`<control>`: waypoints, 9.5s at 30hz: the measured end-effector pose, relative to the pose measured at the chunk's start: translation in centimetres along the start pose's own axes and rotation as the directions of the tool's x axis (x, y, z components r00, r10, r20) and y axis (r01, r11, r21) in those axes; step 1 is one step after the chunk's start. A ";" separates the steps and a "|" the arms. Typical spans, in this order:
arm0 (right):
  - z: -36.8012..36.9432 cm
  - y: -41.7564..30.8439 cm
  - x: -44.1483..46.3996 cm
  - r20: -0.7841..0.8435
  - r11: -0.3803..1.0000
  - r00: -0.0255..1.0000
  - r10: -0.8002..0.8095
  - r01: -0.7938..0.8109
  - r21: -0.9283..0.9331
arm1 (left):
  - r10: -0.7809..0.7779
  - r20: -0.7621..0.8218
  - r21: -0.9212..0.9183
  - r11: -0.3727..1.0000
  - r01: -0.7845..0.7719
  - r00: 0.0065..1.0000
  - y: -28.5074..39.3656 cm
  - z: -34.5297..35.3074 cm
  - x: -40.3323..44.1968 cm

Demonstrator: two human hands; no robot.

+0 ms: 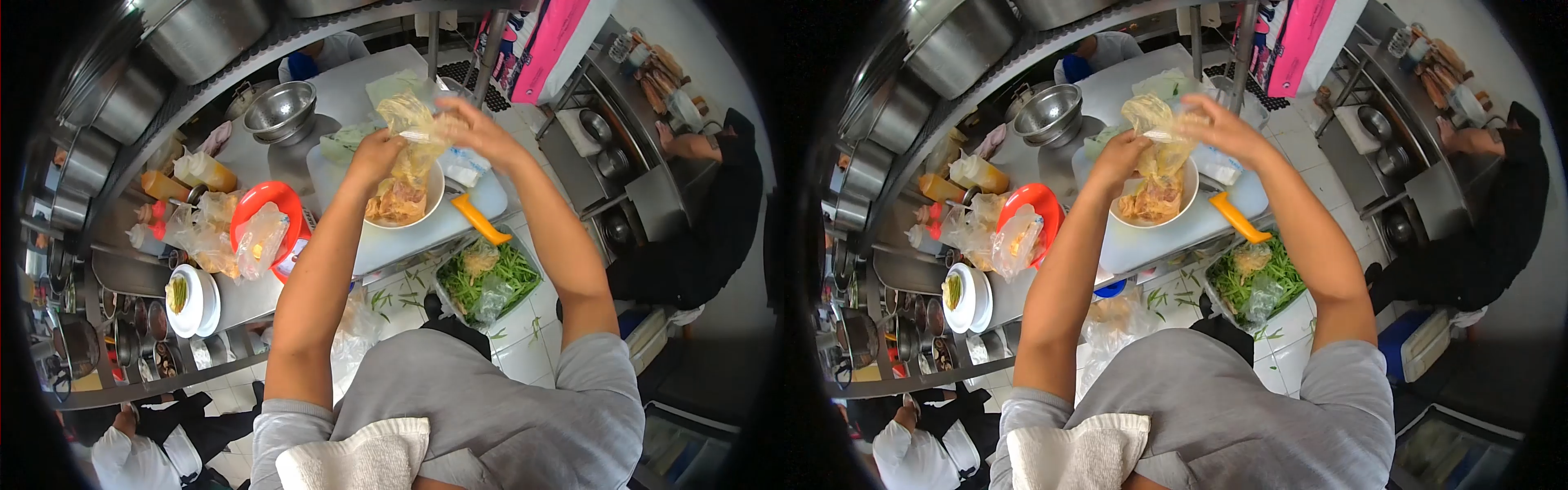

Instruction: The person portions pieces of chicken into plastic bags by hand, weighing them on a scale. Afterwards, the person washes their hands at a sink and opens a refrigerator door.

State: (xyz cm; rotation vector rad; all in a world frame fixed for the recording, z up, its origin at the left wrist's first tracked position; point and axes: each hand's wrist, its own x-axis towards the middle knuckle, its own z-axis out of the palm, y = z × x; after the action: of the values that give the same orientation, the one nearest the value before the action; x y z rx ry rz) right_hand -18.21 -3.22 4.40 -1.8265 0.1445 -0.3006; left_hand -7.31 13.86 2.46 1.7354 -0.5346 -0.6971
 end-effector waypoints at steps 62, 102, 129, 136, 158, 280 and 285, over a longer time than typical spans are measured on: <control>18.5 -12.4 -0.8 0.728 0.887 0.683 0.064 -0.372 0.272 | 0.441 -0.525 0.557 0.825 -0.098 0.728 1.4 -16.0 -17.8; 14.3 -9.4 2.4 0.604 0.941 0.795 0.065 0.153 -0.303 | 0.430 -0.728 0.483 0.874 -0.044 0.534 -4.2 -19.1 -24.2; 30.9 -14.7 16.1 0.227 0.979 0.966 -0.123 0.080 0.190 | -0.058 -0.872 0.039 0.982 0.186 0.485 -26.8 -13.1 -41.5; 37.8 -5.2 27.2 0.163 0.962 0.952 -0.260 0.269 -0.039 | -0.234 -0.866 -0.048 0.919 0.392 0.441 -29.0 -8.5 -46.2; 10.1 -8.0 11.1 0.536 0.857 0.843 -0.055 0.315 -0.408 | -0.154 -0.708 0.131 0.930 0.342 0.689 -22.1 -10.3 -38.3; 2.1 0.6 -2.1 -0.314 0.868 0.824 -0.472 0.370 -0.331 | -0.122 -0.110 -0.447 0.892 0.061 0.986 6.2 -1.6 8.0; 7.4 -3.3 -0.7 -0.354 0.819 0.767 -0.535 0.368 -0.440 | -0.083 -0.158 -0.676 0.736 -0.046 0.984 6.0 -2.5 3.1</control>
State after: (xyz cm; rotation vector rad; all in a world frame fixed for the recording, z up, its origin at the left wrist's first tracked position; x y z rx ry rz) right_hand -17.03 4.73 5.63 -2.0966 0.0773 -1.1361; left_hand -3.40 11.97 8.13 1.0858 -0.0977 -0.6356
